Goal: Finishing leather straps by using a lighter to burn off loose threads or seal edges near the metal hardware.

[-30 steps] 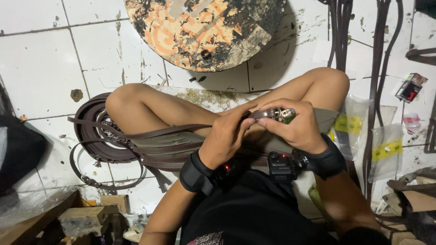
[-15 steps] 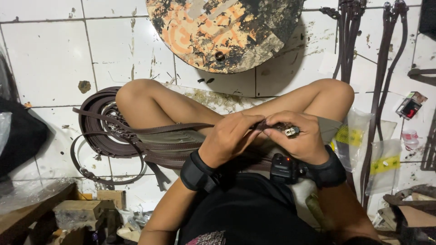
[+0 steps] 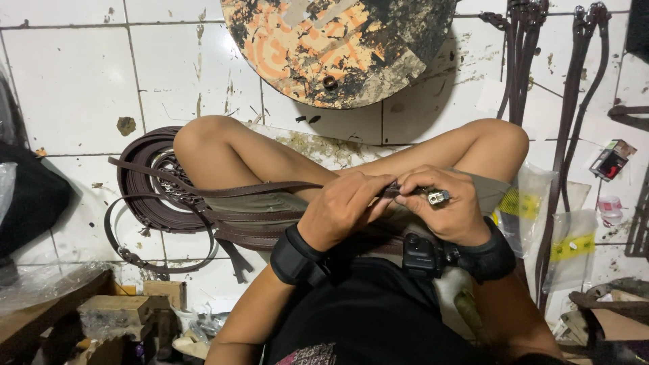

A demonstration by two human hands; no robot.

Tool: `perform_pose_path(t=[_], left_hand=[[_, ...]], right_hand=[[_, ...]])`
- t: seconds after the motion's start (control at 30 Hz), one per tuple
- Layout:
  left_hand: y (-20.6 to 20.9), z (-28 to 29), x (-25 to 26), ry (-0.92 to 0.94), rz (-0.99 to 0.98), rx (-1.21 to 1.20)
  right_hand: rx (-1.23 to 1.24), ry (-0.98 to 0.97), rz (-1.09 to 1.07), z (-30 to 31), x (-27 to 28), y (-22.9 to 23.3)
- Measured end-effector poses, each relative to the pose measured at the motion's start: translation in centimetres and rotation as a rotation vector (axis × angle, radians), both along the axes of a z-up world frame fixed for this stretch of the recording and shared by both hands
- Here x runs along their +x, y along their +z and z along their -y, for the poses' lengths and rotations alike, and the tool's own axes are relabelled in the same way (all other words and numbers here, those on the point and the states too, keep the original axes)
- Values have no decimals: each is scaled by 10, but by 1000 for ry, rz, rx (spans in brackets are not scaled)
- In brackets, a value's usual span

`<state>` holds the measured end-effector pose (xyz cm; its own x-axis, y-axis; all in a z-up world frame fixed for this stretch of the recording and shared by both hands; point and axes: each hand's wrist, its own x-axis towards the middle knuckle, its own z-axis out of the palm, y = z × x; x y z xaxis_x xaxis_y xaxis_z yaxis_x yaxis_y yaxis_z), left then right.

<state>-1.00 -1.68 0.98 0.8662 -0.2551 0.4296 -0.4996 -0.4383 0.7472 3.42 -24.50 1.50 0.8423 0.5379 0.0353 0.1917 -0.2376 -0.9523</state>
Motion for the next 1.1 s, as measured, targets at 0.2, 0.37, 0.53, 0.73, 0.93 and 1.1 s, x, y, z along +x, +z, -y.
perform_pose_path(t=[0.2,0.37,0.53,0.73,0.93,1.1], left_hand=[[10,0,5,-33,-117,-203],[14,-9,7,-77,-352,-345],[17,-10,11,-27,-748,-446],[-2,-5,5,25,-728,-488],[-24,6,2,86,-821,-846],[-28,9,5,62,-782,-940]], right_hand=[[140,10,-57,-1,4,-11],[163,21,-40,-2,8,-11],[79,47,59,-8,17,3],[-7,107,169,-15,24,20],[7,-90,157,-11,25,14],[28,-228,11,-19,19,-3]])
